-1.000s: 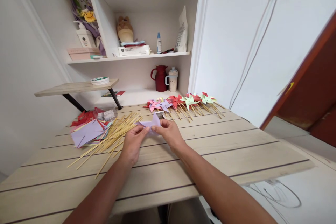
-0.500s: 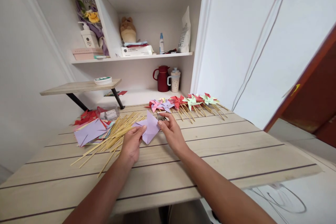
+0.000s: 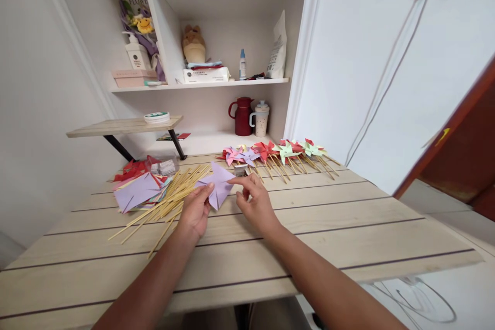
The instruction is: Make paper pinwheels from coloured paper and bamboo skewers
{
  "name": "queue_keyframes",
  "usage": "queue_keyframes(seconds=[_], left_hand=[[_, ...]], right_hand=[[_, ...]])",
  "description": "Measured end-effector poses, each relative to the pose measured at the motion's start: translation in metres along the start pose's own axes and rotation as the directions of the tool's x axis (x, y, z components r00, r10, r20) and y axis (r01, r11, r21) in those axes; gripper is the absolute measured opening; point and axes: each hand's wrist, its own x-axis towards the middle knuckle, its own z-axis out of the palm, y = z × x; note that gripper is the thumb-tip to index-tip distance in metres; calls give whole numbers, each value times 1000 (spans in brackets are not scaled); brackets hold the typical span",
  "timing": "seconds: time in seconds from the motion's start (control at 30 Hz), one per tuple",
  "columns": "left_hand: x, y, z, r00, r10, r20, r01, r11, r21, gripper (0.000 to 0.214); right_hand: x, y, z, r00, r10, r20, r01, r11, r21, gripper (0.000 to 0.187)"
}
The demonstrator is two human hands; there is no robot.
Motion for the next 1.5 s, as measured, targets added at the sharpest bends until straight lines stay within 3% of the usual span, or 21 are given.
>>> queue_keyframes(seconds=[0.2,0.43,0.6,0.73,0.9,1.27,1.5], left_hand=[[-1,6,2,997,-68,49,73,989,-131,31],[-3,11,4,982,-130,133,147,981,-125,32],[-6,8,4,970,-148,191,167,982,-92,38],[-5,5,4,968,-145,207,165,983,-86,41],[-5,2,4,968,-105,227,121,991,-59,38],[-7,-1,5,973,-93,209,95,995,2,36],[-8,1,8,978,-90,188,96,995,-24,40]], right_hand=[[-4,2,5,998,-47,44,51,993,-109,33],[-6,10,15,989,-130,65,140,969,-205,40],[-6,10,14,985,-161,66,172,964,-205,37],[-7,4,12,983,-181,17,182,974,-138,24],[-4,-3,10,992,-116,-59,114,993,-37,10],[2,-7,8,991,86,-102,-76,992,103,23],[2,-5,7,988,146,-54,-137,981,140,22]])
